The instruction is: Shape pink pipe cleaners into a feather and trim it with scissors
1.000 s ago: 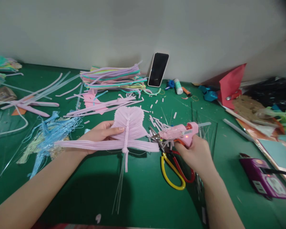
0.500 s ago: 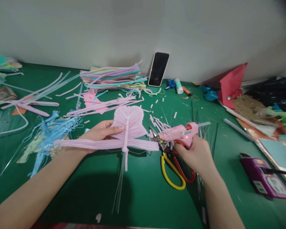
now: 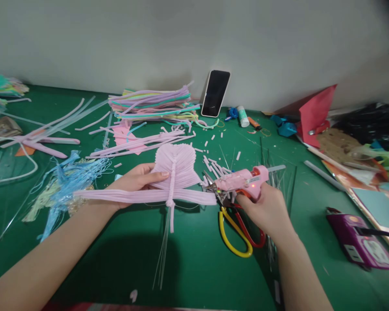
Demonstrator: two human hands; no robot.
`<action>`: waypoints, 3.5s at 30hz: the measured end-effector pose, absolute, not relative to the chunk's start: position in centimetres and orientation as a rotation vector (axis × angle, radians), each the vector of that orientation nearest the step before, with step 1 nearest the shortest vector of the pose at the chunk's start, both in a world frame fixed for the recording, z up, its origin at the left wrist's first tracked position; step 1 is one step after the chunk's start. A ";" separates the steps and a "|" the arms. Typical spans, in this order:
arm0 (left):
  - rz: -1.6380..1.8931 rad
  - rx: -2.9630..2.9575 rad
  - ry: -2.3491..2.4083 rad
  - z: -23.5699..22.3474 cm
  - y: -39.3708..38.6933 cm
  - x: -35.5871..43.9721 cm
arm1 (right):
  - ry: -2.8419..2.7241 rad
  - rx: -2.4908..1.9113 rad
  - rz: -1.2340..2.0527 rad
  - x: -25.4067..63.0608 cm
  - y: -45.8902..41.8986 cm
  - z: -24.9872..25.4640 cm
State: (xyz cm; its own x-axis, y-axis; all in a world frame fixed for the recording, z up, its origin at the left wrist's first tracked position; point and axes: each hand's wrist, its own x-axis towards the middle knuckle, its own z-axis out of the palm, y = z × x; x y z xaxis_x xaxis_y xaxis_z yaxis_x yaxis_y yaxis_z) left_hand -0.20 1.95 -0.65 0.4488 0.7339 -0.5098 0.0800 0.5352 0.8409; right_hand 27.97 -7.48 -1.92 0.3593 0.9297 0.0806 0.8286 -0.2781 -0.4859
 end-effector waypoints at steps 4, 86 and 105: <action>0.484 0.923 1.040 -0.6 1.9 -0.2 | -1.521 -2.180 0.293 27.8 -7.4 -1.9; 0.361 1.048 0.943 -0.2 1.7 -0.4 | -1.003 -1.577 1.172 22.7 -8.8 0.8; 0.278 1.012 0.853 -0.1 1.6 -0.8 | -1.031 -1.604 1.259 23.5 -7.2 1.1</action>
State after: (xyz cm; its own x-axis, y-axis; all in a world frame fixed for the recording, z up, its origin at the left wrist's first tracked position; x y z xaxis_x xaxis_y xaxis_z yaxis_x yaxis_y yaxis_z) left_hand -0.82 1.60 -0.10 0.6552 0.5701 -0.4957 0.1693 0.5287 0.8318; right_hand 23.53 -7.24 1.11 0.1603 0.9406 -0.2994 0.1083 -0.3182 -0.9418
